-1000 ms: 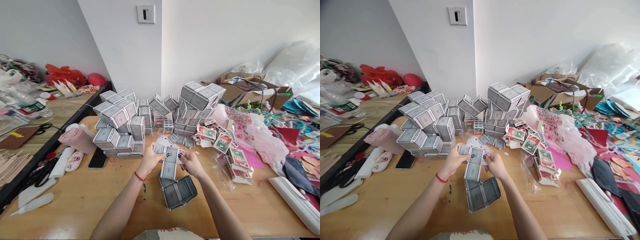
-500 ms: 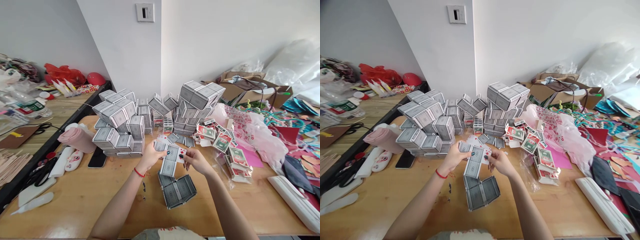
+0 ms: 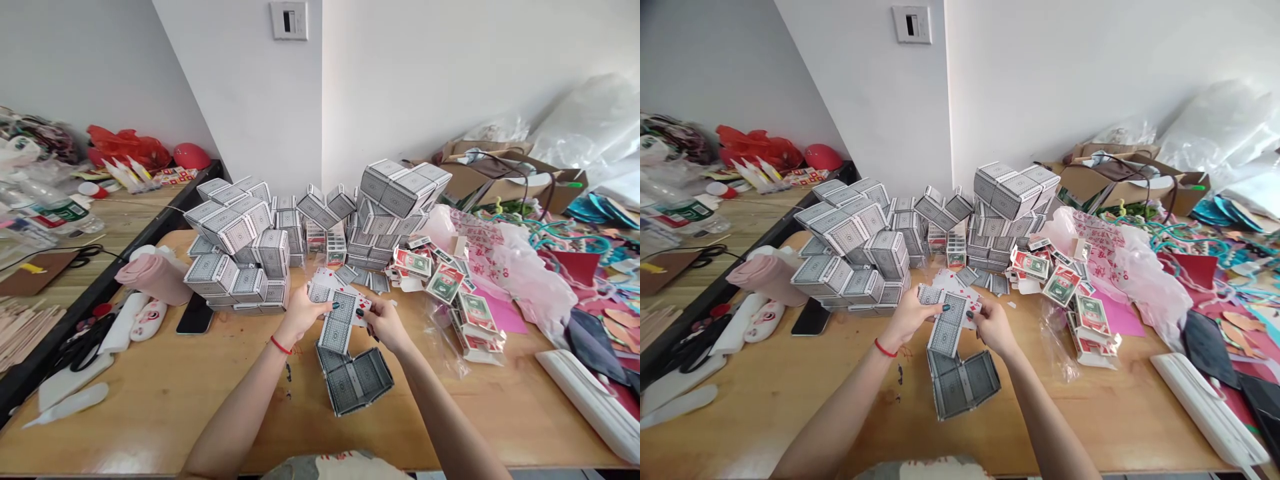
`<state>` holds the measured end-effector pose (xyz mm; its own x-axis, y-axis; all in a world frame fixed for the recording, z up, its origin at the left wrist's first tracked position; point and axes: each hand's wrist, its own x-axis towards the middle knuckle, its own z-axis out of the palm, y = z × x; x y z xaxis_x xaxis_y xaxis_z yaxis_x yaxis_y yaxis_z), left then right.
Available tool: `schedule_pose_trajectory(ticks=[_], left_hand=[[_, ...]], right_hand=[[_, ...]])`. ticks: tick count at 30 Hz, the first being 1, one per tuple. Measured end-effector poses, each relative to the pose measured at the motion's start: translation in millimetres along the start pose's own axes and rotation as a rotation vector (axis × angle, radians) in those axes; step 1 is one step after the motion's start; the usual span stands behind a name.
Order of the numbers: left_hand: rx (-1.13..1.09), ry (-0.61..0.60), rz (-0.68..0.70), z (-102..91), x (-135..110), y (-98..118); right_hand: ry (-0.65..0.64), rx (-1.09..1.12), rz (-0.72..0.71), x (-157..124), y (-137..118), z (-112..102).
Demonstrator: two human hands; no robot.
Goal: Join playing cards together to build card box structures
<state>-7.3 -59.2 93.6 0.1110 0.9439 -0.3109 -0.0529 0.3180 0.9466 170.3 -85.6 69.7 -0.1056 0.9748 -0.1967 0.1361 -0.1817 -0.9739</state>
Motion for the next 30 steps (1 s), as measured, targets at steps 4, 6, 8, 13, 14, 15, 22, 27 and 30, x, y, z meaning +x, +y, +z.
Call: schedule_pose_trajectory(ticks=[4,6,8,13,14,15,22,27,30], left_hand=[[-0.016,-0.002,-0.017,-0.4,-0.9,-0.2],[-0.02,0.0,-0.006,-0.7,-1.3,0.0],[-0.028,-0.002,-0.007,-0.8,-1.5,0.3],[-0.025,0.0,0.006,-1.3,-1.1,-0.2],[-0.021,0.001,0.012,-1.5,-1.0,-0.4],[-0.017,0.001,0.017,-1.8,-1.1,-0.6],[-0.004,0.014,0.004,-2.5,-1.9,-2.6],[-0.01,0.009,-0.015,-2.1,-0.3,-2.5],[-0.025,0.01,-0.007,-2.3,0.6,-1.5]], right_hand=[[0.025,-0.034,0.012,0.8,-1.6,2.1],[0.029,-0.046,0.013,1.1,-2.2,2.8],[0.028,-0.056,0.012,1.4,-2.6,3.3],[0.039,-0.068,0.009,2.1,-3.4,4.5],[0.045,-0.067,0.006,2.2,-3.5,4.9],[0.049,-0.064,0.004,2.4,-3.6,5.4],[0.087,-0.052,0.002,3.1,-1.6,10.2],[0.085,-0.089,0.026,6.0,4.3,9.4],[0.083,-0.089,0.022,7.9,6.8,8.8]])
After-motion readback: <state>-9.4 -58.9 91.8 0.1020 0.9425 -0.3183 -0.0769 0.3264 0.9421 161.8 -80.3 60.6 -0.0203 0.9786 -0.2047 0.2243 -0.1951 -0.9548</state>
